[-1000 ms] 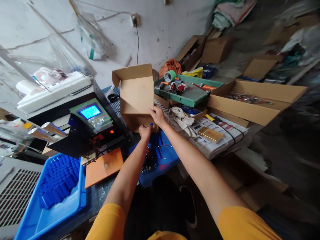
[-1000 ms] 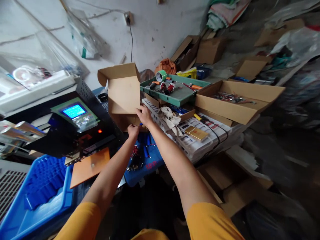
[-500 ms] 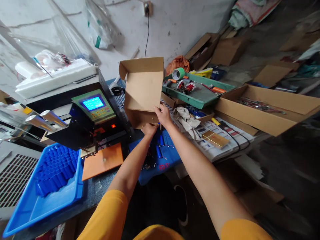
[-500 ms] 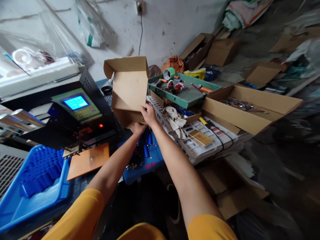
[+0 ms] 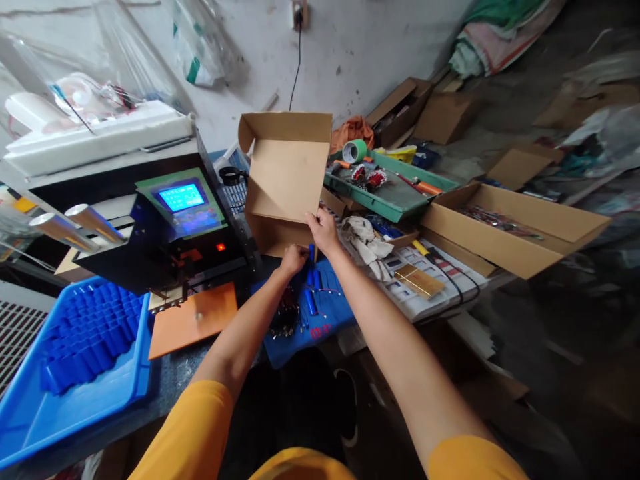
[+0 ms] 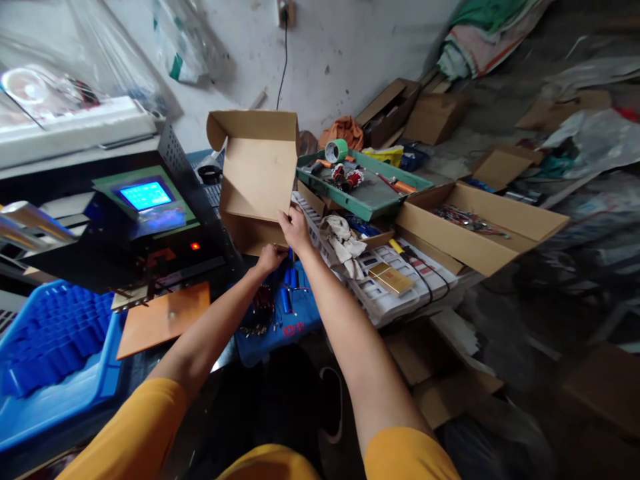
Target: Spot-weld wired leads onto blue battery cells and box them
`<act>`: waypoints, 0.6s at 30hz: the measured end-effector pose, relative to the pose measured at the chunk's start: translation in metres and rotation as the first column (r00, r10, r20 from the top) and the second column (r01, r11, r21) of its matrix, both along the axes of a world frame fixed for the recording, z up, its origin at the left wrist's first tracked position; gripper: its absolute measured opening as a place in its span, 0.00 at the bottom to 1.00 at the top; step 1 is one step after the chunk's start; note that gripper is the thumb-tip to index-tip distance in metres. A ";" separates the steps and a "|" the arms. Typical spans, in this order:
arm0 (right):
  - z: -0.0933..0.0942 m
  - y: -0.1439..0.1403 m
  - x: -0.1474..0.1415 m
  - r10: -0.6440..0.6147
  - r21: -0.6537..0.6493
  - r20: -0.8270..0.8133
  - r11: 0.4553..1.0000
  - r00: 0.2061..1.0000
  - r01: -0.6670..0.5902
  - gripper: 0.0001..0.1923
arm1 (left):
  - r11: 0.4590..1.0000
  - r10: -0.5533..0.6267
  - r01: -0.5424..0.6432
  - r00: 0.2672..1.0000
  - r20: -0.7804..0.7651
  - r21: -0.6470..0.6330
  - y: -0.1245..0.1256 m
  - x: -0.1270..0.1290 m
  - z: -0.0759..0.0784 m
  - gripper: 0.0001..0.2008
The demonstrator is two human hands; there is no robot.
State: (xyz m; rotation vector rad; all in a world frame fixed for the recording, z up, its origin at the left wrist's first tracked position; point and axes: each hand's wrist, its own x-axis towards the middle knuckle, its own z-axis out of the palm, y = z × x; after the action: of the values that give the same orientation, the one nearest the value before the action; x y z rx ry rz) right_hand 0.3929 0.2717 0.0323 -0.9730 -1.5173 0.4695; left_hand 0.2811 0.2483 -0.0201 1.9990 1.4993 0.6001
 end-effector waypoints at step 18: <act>-0.005 0.005 0.000 -0.011 0.003 0.057 1.000 0.998 0.011 0.19 | 0.991 0.120 -0.108 0.979 -0.166 0.082 -0.080 -0.023 0.019 0.11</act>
State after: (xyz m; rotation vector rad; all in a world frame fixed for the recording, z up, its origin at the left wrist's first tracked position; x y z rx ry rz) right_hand 0.3933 0.2768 0.0276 -0.9997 -1.5624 0.4350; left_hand 0.2577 0.1684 -0.0014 2.0748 1.7267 0.5479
